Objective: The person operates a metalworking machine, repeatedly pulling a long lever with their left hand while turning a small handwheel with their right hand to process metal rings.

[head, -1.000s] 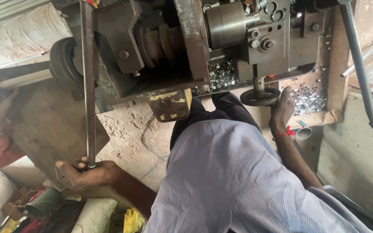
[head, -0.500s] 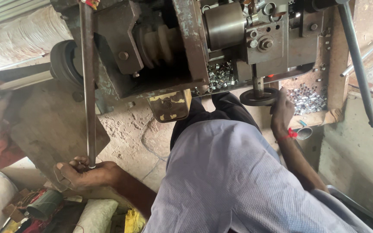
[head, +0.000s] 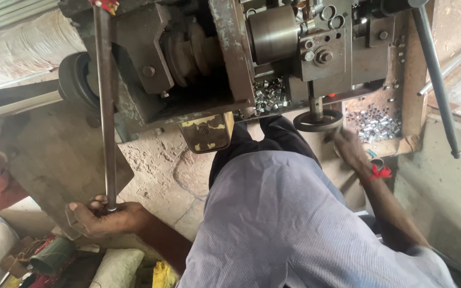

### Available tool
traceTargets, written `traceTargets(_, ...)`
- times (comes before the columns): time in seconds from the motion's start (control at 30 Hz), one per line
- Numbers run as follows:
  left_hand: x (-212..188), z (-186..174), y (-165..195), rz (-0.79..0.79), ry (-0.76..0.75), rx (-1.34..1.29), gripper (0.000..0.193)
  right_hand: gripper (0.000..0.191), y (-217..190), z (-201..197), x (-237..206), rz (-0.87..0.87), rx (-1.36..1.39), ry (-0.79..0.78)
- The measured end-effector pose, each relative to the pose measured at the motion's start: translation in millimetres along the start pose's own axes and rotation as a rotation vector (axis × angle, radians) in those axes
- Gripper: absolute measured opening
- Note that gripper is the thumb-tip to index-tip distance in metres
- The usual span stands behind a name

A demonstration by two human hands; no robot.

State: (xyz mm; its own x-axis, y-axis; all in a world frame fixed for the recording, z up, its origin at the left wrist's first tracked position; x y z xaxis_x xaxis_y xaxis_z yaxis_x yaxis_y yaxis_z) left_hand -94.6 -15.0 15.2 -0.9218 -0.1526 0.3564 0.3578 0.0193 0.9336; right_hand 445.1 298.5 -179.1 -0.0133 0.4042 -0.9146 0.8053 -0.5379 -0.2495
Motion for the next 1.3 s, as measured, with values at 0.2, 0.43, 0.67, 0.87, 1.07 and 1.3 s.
traceTargets(0.2,-70.5,65.1,87.5,1.094,-0.502,0.869,0.024,0.038,-61.6,37.1,8.9,-0.341,-0.346,0.051)
traceTargets(0.43,-78.7,73.6,100.3,1.034,-0.501,0.864,0.026,0.036,-66.0,-0.3,19.3,-0.513,-0.519,0.263)
traceTargets(0.67,1.6,22.3,45.6,0.477,-0.133,0.315,0.032,0.029,-42.5,34.3,1.6,-0.246,0.085,0.036)
traceTargets(0.87,6.6,4.8,10.8,0.058,-0.003,0.113,0.030,0.029,-7.0,-17.8,19.9,-0.075,0.482,0.161)
traceTargets(1.07,4.8,9.6,9.8,0.031,-0.013,0.148,0.032,0.029,-30.1,44.5,-2.6,-0.210,0.425,-0.034)
traceTargets(1.3,1.2,13.1,17.0,0.068,0.012,0.130,0.030,0.065,2.1,-25.7,-0.3,-0.155,0.838,0.410)
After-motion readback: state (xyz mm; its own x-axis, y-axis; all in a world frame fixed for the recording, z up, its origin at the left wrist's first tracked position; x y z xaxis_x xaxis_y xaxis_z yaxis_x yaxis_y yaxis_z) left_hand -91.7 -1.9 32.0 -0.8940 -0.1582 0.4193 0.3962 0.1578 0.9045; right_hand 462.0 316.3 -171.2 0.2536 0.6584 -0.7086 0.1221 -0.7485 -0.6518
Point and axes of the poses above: each hand's wrist, its own x-axis towards the middle knuckle, its own z-axis out of the palm, y = z × x, the point moved 10 cm from there along x, towards the middle knuckle, and after that the axes turned 9 degrees about z, right-handed, at the moved point
